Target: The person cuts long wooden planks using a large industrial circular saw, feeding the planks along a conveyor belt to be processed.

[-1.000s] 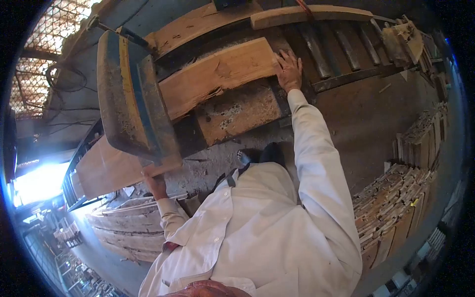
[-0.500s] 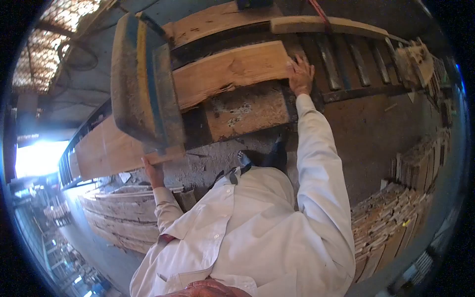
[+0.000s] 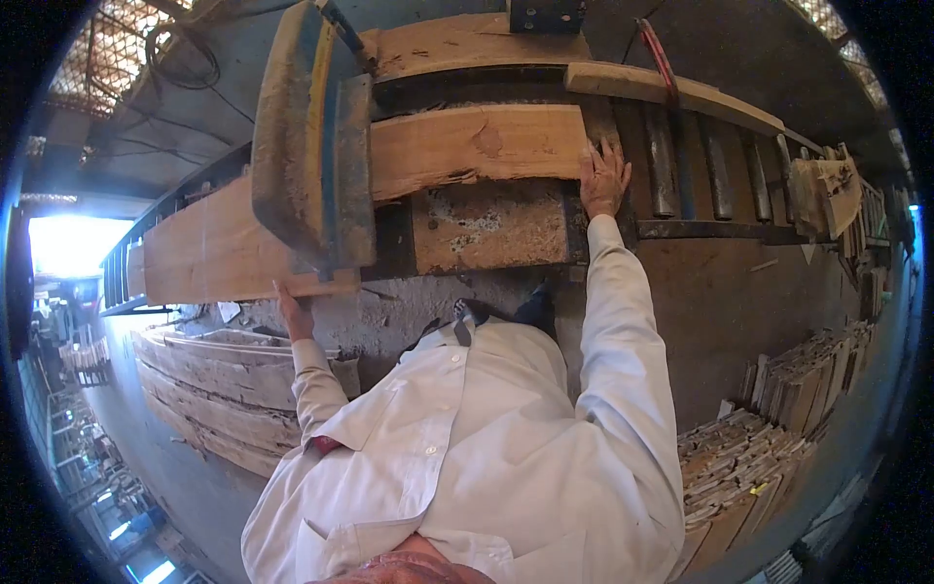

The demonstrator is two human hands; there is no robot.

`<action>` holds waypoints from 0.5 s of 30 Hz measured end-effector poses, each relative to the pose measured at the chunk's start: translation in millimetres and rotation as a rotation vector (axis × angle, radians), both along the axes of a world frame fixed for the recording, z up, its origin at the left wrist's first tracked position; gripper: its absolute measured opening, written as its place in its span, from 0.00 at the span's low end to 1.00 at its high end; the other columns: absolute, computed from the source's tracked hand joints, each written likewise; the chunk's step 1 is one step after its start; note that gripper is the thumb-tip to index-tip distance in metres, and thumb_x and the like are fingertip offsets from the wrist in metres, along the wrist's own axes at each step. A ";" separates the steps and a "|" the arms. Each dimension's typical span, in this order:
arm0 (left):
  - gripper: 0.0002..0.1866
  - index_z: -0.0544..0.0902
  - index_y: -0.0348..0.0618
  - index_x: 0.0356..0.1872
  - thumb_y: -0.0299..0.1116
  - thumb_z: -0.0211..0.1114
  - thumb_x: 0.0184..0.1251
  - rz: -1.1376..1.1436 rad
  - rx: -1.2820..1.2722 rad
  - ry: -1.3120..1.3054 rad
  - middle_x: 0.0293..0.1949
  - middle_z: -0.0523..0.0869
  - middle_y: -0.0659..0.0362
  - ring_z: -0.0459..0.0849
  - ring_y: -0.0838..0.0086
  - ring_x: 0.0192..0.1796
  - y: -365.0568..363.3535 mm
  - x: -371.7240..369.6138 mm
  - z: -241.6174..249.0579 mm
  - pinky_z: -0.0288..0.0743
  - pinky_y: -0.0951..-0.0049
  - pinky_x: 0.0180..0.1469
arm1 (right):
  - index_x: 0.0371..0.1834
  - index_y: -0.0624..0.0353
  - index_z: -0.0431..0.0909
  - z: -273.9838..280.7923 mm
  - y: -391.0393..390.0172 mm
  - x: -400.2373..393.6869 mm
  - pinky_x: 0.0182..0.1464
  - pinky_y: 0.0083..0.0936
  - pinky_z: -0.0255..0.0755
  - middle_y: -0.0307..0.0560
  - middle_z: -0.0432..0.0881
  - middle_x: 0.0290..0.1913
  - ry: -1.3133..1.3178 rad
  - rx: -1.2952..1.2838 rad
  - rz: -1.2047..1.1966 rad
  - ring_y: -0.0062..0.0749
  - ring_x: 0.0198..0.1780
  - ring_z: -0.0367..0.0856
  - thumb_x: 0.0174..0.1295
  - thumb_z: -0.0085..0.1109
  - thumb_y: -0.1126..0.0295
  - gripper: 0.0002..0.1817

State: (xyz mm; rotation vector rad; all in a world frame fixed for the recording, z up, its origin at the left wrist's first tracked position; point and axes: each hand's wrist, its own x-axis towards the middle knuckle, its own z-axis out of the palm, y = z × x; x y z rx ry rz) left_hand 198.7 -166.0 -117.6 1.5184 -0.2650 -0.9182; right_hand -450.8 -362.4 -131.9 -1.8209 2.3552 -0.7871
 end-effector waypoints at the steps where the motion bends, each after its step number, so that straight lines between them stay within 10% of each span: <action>1: 0.40 0.71 0.39 0.68 0.65 0.59 0.72 -0.002 0.007 -0.026 0.57 0.80 0.50 0.83 0.59 0.55 -1.1 -5.1 5.3 0.84 0.57 0.49 | 0.72 0.35 0.76 0.3 -2.1 -0.8 0.83 0.48 0.32 0.37 0.64 0.79 0.005 -0.004 0.004 0.38 0.82 0.52 0.76 0.37 0.41 0.29; 15: 0.43 0.72 0.30 0.67 0.66 0.55 0.74 0.047 -0.011 -0.108 0.61 0.80 0.48 0.83 0.60 0.57 -5.2 -13.8 -6.9 0.81 0.61 0.55 | 0.72 0.37 0.75 11.9 0.7 6.9 0.83 0.45 0.30 0.34 0.63 0.80 -0.016 0.055 -0.003 0.35 0.83 0.50 0.77 0.34 0.40 0.31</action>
